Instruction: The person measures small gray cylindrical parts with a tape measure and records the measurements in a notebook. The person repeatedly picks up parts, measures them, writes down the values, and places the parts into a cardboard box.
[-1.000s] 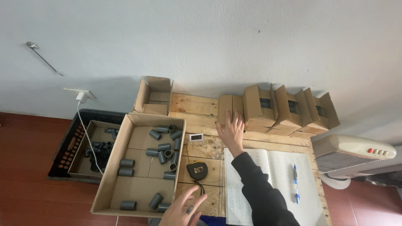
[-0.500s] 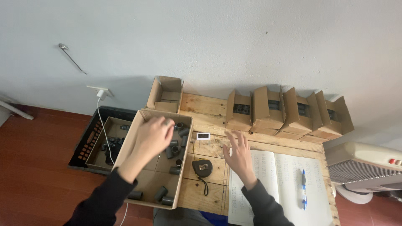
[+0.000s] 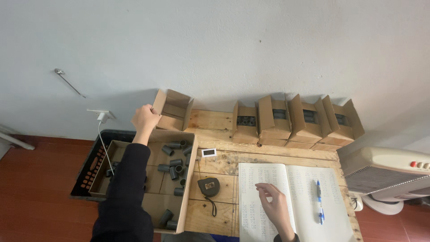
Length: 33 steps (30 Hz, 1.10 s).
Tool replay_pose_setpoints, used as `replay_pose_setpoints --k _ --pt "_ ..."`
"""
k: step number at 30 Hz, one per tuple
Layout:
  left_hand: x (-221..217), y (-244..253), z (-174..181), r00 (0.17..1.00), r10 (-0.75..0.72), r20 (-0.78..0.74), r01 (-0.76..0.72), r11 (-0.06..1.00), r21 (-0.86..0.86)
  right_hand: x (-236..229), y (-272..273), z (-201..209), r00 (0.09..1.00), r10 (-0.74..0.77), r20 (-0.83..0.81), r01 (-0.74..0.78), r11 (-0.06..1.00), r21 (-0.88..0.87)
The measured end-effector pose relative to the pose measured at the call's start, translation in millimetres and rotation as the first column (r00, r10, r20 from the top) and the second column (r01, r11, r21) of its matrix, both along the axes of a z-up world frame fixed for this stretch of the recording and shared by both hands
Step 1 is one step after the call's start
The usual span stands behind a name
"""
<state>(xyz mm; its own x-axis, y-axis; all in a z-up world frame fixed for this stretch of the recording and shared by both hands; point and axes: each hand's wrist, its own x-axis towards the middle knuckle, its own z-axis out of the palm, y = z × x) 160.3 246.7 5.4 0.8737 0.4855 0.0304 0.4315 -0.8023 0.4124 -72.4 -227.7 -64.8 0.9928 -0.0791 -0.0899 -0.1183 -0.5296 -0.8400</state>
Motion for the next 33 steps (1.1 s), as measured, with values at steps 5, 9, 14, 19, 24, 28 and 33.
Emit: replay_pose_setpoints --k 5,9,14,19,24,28,33 --pt "-28 -34 55 0.932 -0.174 0.317 0.173 0.984 0.031 10 -4 9 1.0 0.007 0.028 -0.008 1.0 0.021" --pt "-66 -74 106 0.683 -0.491 0.541 0.429 0.869 0.247 14 -5 24 0.992 0.024 0.122 -0.028 0.999 0.025" --pt "-111 -146 98 0.616 -0.694 0.372 0.733 0.679 0.053 4 -7 52 0.963 -0.017 0.267 -0.009 0.995 0.096" --pt "-142 -204 24 0.522 -0.829 0.201 0.853 0.504 -0.136 -9 -11 53 0.933 -0.1 0.347 0.05 0.987 0.15" --pt "-139 -230 -28 0.517 -0.852 0.083 0.851 0.501 -0.16 -11 -13 48 0.958 -0.048 0.284 0.014 0.993 0.121" --pt "-144 -237 -35 0.475 -0.874 0.101 0.88 0.474 -0.034 -4 -11 42 0.989 0.012 0.148 -0.001 0.997 -0.074" --pt "-183 -253 -40 0.209 -0.977 -0.048 0.893 0.171 0.416 0 -7 35 0.999 -0.019 0.049 0.025 0.991 -0.132"
